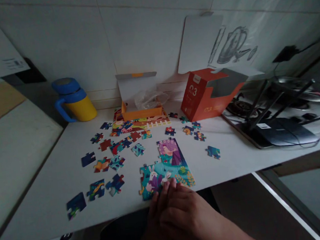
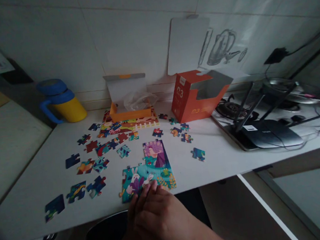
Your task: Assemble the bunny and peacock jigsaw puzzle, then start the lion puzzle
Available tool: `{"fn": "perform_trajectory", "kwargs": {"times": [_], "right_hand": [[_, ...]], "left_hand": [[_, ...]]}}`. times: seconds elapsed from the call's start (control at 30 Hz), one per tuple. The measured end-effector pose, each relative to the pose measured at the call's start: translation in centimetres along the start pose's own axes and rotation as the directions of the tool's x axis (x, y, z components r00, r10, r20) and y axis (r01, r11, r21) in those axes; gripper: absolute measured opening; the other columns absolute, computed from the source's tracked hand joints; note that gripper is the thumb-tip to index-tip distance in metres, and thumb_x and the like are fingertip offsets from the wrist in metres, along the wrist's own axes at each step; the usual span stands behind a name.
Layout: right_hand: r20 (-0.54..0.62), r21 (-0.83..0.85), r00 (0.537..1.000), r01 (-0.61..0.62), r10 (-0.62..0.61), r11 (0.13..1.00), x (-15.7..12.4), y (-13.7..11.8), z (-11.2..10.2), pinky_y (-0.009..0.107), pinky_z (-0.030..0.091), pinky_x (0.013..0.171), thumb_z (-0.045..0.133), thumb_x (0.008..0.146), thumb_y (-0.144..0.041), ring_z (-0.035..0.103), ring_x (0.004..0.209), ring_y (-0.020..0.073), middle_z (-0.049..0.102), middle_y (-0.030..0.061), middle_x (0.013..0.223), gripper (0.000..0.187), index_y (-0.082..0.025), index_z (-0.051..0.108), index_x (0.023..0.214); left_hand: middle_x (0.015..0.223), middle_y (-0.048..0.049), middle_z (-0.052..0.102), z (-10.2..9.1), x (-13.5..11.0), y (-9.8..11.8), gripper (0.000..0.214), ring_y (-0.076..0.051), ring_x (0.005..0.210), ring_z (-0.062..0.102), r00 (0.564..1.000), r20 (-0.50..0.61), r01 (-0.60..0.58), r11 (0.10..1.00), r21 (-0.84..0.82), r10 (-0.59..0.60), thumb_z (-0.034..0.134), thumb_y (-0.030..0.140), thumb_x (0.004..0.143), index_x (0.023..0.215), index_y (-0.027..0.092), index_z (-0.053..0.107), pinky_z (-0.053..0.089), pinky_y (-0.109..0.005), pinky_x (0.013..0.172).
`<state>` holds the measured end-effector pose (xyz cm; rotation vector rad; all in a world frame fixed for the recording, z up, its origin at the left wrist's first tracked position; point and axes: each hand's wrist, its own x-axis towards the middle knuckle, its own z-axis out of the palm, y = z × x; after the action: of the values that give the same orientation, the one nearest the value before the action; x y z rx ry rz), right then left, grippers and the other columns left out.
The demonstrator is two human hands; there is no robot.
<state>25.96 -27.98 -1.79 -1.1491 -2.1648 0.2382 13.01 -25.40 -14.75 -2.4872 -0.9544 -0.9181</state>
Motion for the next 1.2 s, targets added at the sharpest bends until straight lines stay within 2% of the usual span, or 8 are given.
{"fn": "perform_trajectory", "kwargs": {"times": [0.2,0.27,0.37,0.43,0.53,0.7,0.97,1.2], "right_hand": [[-0.008,-0.043,0.983,-0.185,0.184,0.982,-1.4,3.1,-3.3,0.034,0.054,0.07,0.058,0.108,-0.032,0.07,0.073,0.0207,0.077,0.0041,0.084,0.013,-0.027,0.07,0.106],[-0.038,-0.171,0.928,-0.372,0.372,0.912,-0.9,5.9,-6.2,0.034,0.051,0.067,0.056,0.109,-0.037,0.07,0.069,0.0211,0.076,0.0045,0.081,0.02,-0.028,0.073,0.104],[-0.137,-0.416,0.79,-0.593,0.597,0.69,0.8,11.6,-11.1,0.035,0.05,0.071,0.051,0.109,-0.041,0.075,0.08,0.0243,0.082,0.0093,0.099,0.03,-0.024,0.076,0.108],[-0.143,-0.536,0.728,-0.627,0.67,0.566,2.2,15.7,-13.7,0.034,0.049,0.074,0.049,0.109,-0.039,0.076,0.087,0.0257,0.082,0.0114,0.105,0.033,-0.022,0.077,0.114],[0.003,-0.632,0.695,-0.556,0.719,0.54,3.6,20.8,-15.8,0.033,0.05,0.08,0.056,0.105,-0.036,0.075,0.096,0.0259,0.082,0.0149,0.115,0.033,-0.018,0.078,0.121],[0.077,-0.623,0.66,-0.554,0.747,0.553,3.9,25.0,-16.1,0.031,0.051,0.08,0.071,0.095,-0.04,0.075,0.091,0.0239,0.083,0.0111,0.104,0.033,-0.019,0.081,0.118],[0.079,-0.582,0.598,-0.622,0.798,0.524,2.9,27.4,-16.8,0.033,0.05,0.071,0.077,0.084,-0.054,0.073,0.083,0.0249,0.081,0.0106,0.097,0.041,-0.02,0.081,0.105],[-0.076,-0.306,0.668,-0.722,0.741,0.62,2.1,26.7,-16.2,0.035,0.048,0.068,0.074,0.087,-0.058,0.068,0.075,0.0222,0.078,0.01,0.092,0.039,-0.021,0.068,0.097]], "left_hand": [[0.167,-0.0046,0.056,0.0,-0.1,-0.5,0.044,-0.02,0.169,0.027,0.996,-0.094,-0.02,0.99,-0.138,0.007,0.062,0.033,0.108,0.15,0.023,0.068,0.009,-0.043,0.143],[0.162,-0.0044,0.061,-0.1,0.1,-0.7,0.045,-0.019,0.168,0.03,0.995,-0.104,-0.021,0.987,-0.159,0.004,0.067,0.028,0.105,0.149,0.021,0.069,0.01,-0.042,0.142],[0.158,-0.0027,0.065,-0.4,0.6,-0.8,0.047,-0.018,0.167,0.032,0.993,-0.113,-0.035,0.991,-0.128,0.02,0.075,0.031,0.101,0.147,0.023,0.071,0.01,-0.041,0.142],[0.158,-0.0024,0.065,-0.5,0.9,-0.9,0.044,-0.019,0.167,0.032,0.989,-0.143,-0.041,0.993,-0.109,0.026,0.077,0.032,0.1,0.143,0.023,0.073,0.012,-0.042,0.142],[0.161,-0.0018,0.062,-0.4,1.0,-0.9,0.042,-0.02,0.167,0.033,0.988,-0.151,-0.046,0.995,-0.089,0.032,0.078,0.033,0.099,0.14,0.025,0.076,0.013,-0.042,0.142],[0.164,-0.0011,0.059,-0.1,0.6,-0.8,0.042,-0.021,0.166,0.034,0.989,-0.141,-0.051,0.996,-0.071,0.041,0.075,0.036,0.101,0.142,0.026,0.075,0.013,-0.043,0.142],[0.163,-0.0008,0.06,-0.2,0.2,-1.0,0.047,-0.022,0.167,0.034,0.991,-0.12,-0.069,0.997,-0.044,0.063,0.078,0.039,0.099,0.144,0.027,0.074,0.013,-0.044,0.142],[0.165,-0.0014,0.058,-0.3,0.2,-0.9,0.045,-0.024,0.167,0.033,0.991,-0.115,-0.073,0.996,-0.047,0.067,0.077,0.037,0.098,0.142,0.028,0.074,0.013,-0.045,0.142]]}}
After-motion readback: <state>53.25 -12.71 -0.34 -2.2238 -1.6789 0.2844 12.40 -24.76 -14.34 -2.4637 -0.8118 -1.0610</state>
